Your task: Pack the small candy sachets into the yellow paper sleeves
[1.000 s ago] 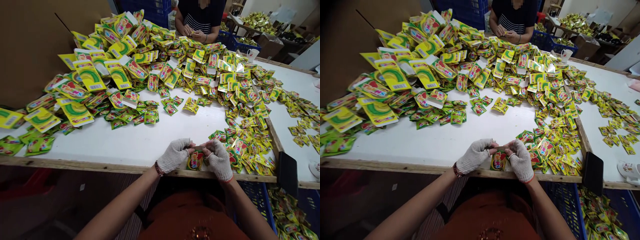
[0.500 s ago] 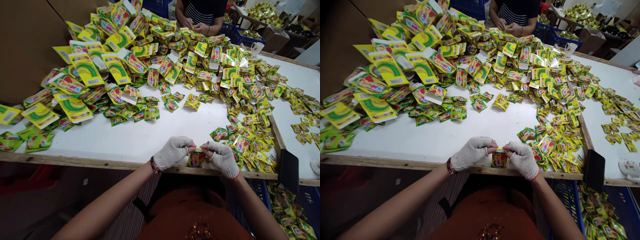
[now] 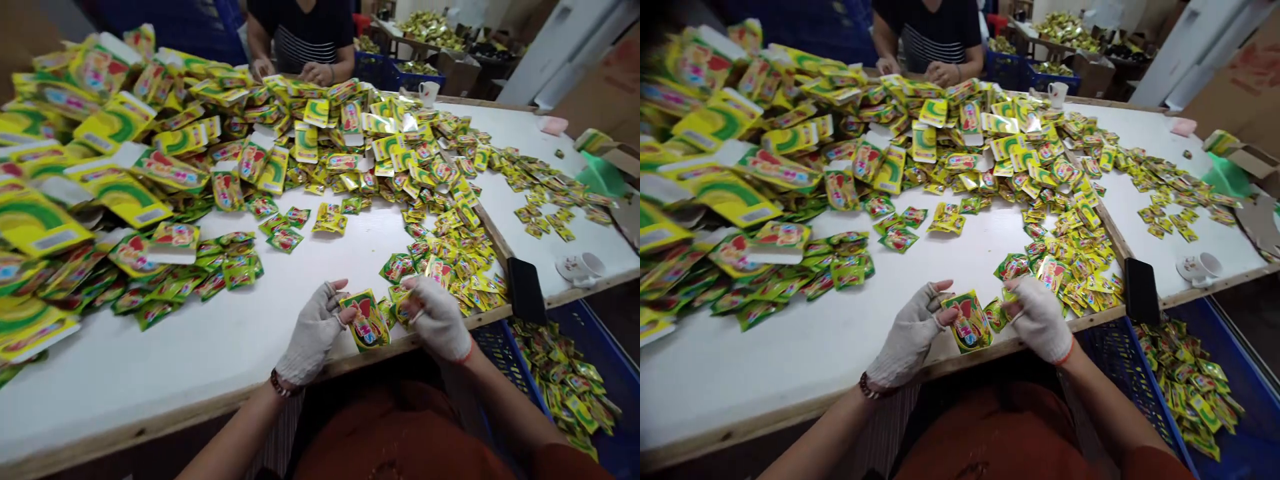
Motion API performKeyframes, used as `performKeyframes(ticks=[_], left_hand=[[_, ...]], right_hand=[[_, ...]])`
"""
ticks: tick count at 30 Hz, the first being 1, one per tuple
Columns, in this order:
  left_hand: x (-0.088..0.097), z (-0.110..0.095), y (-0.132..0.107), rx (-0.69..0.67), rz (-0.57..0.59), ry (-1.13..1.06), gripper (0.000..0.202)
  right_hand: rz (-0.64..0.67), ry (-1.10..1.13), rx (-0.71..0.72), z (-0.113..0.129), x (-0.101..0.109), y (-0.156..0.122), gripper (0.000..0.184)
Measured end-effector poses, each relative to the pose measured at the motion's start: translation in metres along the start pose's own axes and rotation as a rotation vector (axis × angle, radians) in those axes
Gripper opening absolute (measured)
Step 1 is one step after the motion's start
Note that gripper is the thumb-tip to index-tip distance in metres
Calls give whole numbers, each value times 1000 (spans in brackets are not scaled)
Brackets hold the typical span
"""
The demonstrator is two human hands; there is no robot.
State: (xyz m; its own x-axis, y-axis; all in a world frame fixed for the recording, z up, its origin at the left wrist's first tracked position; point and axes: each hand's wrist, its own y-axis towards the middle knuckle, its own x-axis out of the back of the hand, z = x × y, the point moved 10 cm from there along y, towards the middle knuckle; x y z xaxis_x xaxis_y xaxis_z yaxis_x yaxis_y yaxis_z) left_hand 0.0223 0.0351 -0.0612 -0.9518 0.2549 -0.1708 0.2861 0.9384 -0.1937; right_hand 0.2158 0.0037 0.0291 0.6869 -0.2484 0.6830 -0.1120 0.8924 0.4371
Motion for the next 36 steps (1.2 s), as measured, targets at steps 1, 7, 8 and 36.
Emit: performKeyframes(ticks=[1,7,8,36], left_hand=[[-9,2,5,54,21,-79,58],[-93,-4,29,-20,225,272,27],[-107,-7,30,-91,254,434,23],[-90,10,15,96,102,227,50]], right_hand=[[-108,-79,-124,-22,25,-2,27],[172,-447,-577,-111,54,-24,38],[235,-436,-574,-113,44,-25,39],[-385,758,-720,-59,14,-164,50]])
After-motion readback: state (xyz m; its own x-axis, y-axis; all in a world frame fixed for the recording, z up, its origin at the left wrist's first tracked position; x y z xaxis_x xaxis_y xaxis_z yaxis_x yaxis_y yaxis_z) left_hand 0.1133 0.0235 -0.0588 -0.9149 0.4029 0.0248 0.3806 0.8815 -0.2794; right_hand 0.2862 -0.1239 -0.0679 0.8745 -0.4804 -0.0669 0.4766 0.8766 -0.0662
